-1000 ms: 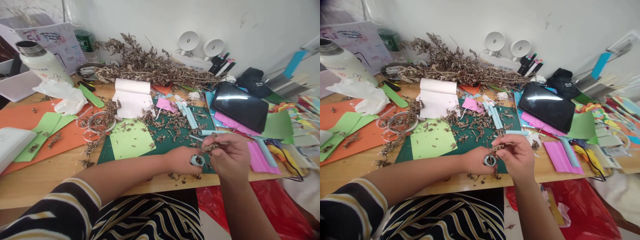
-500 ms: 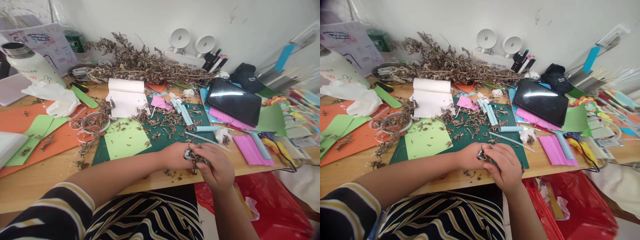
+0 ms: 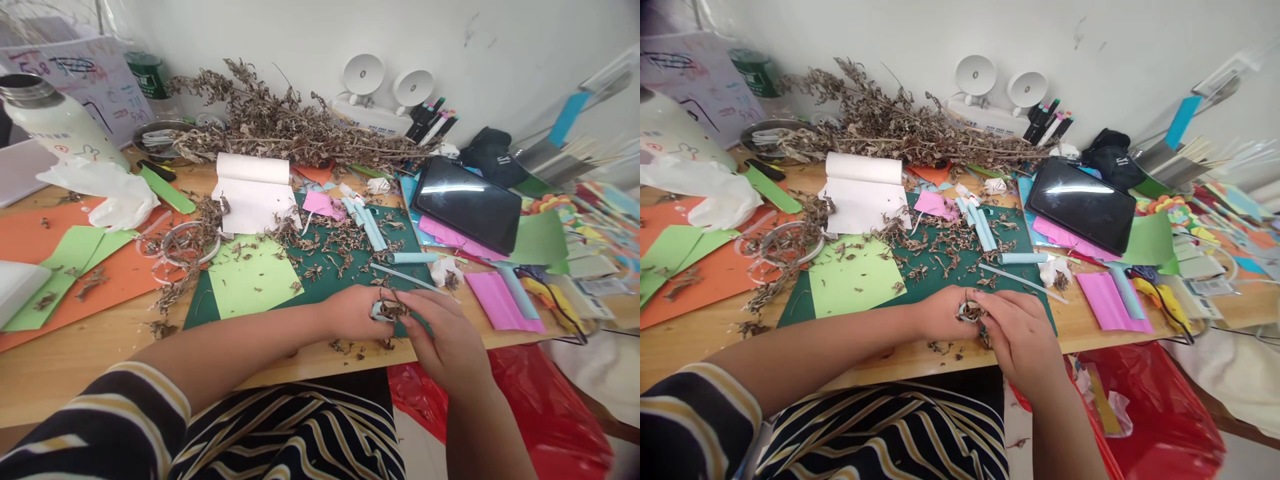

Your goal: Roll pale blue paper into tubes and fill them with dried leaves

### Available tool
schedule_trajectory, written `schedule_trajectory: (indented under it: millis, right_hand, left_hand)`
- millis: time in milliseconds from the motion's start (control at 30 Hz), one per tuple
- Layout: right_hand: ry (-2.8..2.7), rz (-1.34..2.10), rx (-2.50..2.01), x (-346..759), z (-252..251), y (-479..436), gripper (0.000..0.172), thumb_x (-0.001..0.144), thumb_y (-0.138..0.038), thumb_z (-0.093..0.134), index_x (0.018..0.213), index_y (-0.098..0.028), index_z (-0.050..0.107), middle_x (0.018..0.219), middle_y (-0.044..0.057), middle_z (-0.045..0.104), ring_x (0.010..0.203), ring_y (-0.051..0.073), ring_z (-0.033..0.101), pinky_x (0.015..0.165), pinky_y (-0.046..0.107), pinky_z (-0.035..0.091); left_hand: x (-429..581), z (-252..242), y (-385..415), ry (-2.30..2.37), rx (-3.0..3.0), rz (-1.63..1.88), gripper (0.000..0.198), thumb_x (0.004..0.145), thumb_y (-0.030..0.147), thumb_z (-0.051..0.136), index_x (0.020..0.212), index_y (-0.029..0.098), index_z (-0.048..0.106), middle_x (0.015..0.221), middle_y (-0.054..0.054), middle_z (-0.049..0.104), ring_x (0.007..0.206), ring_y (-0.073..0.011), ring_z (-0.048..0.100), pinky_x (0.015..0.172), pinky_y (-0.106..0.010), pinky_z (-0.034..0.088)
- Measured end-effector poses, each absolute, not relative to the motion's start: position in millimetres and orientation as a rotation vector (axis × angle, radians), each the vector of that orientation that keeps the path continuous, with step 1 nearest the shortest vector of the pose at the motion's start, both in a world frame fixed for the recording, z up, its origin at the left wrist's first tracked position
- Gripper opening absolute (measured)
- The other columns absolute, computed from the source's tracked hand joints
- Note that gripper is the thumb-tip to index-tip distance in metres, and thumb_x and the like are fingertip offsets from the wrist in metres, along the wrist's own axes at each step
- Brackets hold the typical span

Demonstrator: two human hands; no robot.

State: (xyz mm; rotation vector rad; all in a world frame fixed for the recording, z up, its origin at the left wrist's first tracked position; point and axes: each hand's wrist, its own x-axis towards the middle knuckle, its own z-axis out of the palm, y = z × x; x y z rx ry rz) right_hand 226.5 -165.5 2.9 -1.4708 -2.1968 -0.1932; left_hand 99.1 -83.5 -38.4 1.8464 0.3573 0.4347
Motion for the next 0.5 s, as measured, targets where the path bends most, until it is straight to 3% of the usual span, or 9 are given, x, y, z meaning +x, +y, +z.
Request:
schedule_trajectory:
  millis: [233, 500]
  right_hand:
    - [-2.221, -0.121, -1.439, 228, 11, -160, 0.011, 0.075, -0.018, 0.049, 0.086, -0.021, 0.050, 0.081, 0.004, 0.060, 0.077, 0.017, 0.055, 0.066, 0.032, 0.045]
    - [-2.297, -0.032, -1.349, 226, 17, -156, 0.016, 0.074, -0.011, 0.048, 0.087, -0.020, 0.051, 0.087, 0.005, 0.054, 0.080, 0.016, 0.050, 0.069, 0.032, 0.043]
  left_hand:
    - [99, -41, -84, 0.354, 1.850, 0.440, 0.013, 0.062, 0.018, 0.049, 0.075, 0.015, 0.050, 0.063, 0.005, 0.048, 0.059, -0.0066, 0.043, 0.058, -0.016, 0.037]
    - [97, -38, -83, 0.392, 1.864, 0.418, 0.014, 0.061, 0.021, 0.050, 0.072, 0.014, 0.050, 0.060, 0.005, 0.046, 0.056, -0.0071, 0.041, 0.055, -0.016, 0.037]
